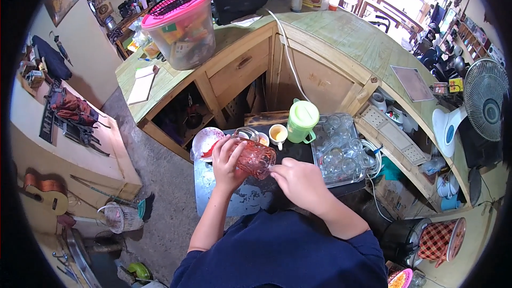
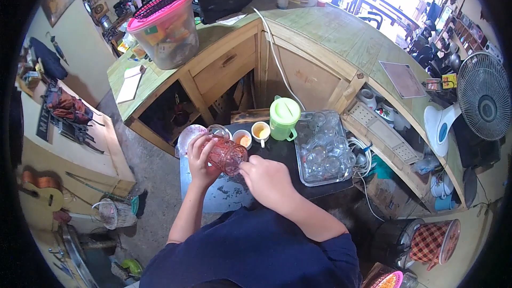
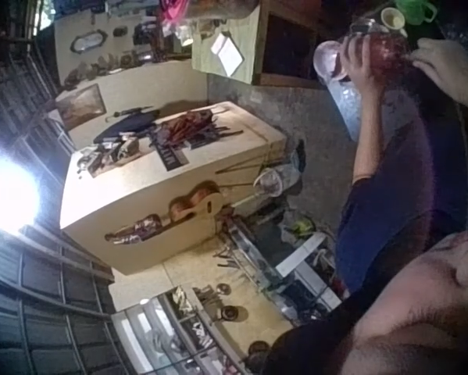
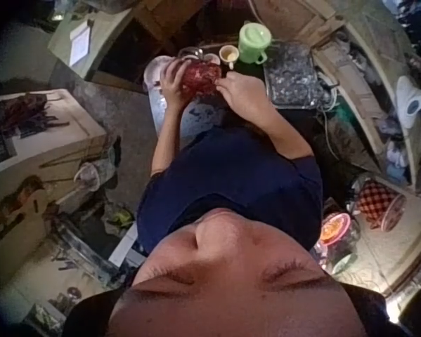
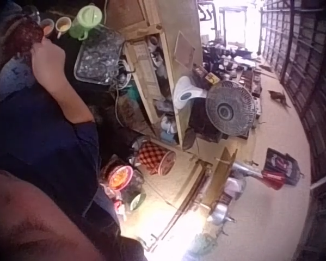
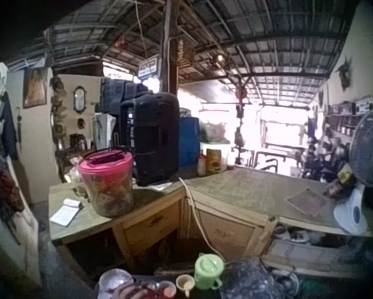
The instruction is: The recorder scoops a dark red fruit conserve into a glass cup and mixes it with other ingredients to prepare a drink.
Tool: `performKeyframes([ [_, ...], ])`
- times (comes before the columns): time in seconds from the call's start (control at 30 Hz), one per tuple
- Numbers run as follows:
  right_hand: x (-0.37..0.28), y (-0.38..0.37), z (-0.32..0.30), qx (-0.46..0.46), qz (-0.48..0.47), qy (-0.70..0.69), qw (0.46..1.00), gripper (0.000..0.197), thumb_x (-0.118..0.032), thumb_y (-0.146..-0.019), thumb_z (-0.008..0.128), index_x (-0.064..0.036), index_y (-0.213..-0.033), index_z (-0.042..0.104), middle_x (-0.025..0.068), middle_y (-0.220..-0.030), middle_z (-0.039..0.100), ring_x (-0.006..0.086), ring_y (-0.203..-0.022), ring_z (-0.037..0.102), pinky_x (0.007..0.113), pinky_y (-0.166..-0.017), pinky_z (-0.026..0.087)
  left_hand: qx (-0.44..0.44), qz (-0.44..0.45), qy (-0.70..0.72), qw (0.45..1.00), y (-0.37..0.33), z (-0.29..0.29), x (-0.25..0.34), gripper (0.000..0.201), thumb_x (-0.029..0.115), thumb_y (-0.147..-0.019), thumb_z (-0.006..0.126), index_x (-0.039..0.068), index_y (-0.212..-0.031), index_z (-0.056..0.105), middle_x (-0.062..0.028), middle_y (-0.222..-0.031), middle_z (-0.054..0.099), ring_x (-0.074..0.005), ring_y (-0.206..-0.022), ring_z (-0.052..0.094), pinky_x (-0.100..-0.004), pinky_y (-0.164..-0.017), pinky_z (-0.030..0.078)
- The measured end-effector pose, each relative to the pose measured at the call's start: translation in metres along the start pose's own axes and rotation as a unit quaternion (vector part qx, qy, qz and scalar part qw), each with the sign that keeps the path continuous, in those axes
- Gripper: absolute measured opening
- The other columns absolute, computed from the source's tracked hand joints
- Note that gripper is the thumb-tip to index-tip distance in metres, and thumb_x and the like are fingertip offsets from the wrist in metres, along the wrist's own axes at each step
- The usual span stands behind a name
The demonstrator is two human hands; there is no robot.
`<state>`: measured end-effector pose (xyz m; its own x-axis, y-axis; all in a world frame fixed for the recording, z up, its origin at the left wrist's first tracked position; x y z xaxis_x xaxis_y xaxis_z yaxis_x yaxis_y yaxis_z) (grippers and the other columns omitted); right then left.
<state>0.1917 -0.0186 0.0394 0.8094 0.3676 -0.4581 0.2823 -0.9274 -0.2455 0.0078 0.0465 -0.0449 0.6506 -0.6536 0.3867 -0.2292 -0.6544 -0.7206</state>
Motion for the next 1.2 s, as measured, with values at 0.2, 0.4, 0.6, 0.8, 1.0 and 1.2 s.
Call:
performKeyframes([
  [0.2, 0.008, 0.009, -0.039, -0.011, 0.034, -0.005, 0.999, 0.012, -0.019, -0.088, 0.063, -0.0116, -0.092, 0.07, 0.0072, -0.077, 0.059, 0.029, -0.071, 0.063, 0.04, -0.061, 0.05, -0.002, -0.042, -0.022, 0.999, 0.005, -0.01, -0.01, 0.075, 0.019, -0.052, 0.085, 0.016, -0.122, 0.06, -0.0073, -0.122, 0.056, -0.0343, -0.117, 0.05, -0.0486, -0.099, 0.041],
  [0.4, 0.016, 0.016, 0.012, 0.078, 0.033, -0.15, 0.985, 0.013, -0.015, -0.09, 0.064, -0.0079, -0.1, 0.068, 0.0095, -0.079, 0.056, 0.03, -0.068, 0.061, 0.038, -0.058, 0.048, 0.002, -0.125, -0.002, 0.992, 0.005, -0.002, -0.007, 0.078, 0.025, -0.05, 0.088, 0.013, -0.122, 0.06, -0.0098, -0.121, 0.055, -0.0348, -0.115, 0.049, -0.0473, -0.099, 0.04],
  [0.6, 0.026, 0.029, 0.004, 0.081, 0.05, -0.147, 0.985, 0.014, -0.012, -0.089, 0.065, -0.0082, -0.102, 0.07, 0.0089, -0.074, 0.054, 0.0276, -0.063, 0.06, 0.037, -0.055, 0.046, 0.006, -0.13, -0.048, 0.99, 0.009, -0.003, -0.014, 0.085, 0.031, -0.048, 0.094, 0.012, -0.122, 0.056, -0.0117, -0.122, 0.055, -0.0349, -0.115, 0.051, -0.0473, -0.098, 0.04],
  [0.8, 0.033, 0.042, -0.005, 0.068, 0.067, -0.153, 0.984, 0.013, -0.013, -0.09, 0.064, -0.0094, -0.1, 0.071, 0.0081, -0.074, 0.055, 0.0264, -0.062, 0.059, 0.036, -0.055, 0.045, 0.021, -0.15, -0.03, 0.988, 0.004, -0.009, -0.019, 0.088, 0.033, -0.047, 0.094, 0.012, -0.123, 0.055, -0.0123, -0.122, 0.054, -0.0356, -0.116, 0.05, -0.0473, -0.098, 0.041],
  [1.0, 0.045, 0.047, -0.014, 0.054, 0.056, -0.114, 0.99, 0.014, -0.014, -0.09, 0.064, -0.0103, -0.101, 0.071, 0.0078, -0.073, 0.055, 0.0252, -0.061, 0.058, 0.036, -0.054, 0.045, 0.034, -0.169, 0.006, 0.985, 0.007, -0.009, -0.021, 0.086, 0.031, -0.046, 0.093, 0.012, -0.123, 0.057, -0.0107, -0.123, 0.055, -0.0342, -0.115, 0.05, -0.0465, -0.099, 0.04],
  [1.2, 0.048, 0.033, -0.013, 0.094, 0.101, -0.163, 0.977, 0.014, -0.017, -0.089, 0.064, -0.0114, -0.101, 0.072, 0.0068, -0.072, 0.055, 0.0251, -0.06, 0.057, 0.035, -0.054, 0.044, 0.012, -0.142, -0.013, 0.99, 0.008, -0.004, -0.016, 0.082, 0.029, -0.049, 0.091, 0.011, -0.122, 0.058, -0.0113, -0.122, 0.055, -0.0346, -0.114, 0.05, -0.0472, -0.098, 0.04],
])
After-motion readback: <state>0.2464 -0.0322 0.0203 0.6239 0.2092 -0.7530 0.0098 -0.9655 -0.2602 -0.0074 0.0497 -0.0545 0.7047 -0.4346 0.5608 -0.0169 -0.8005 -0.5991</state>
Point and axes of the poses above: each hand's wrist, its own y-axis away from the middle knuckle, its own z-axis out of the palm, x = y × z, the point moved 4 cm from there along -y, towards the middle knuckle
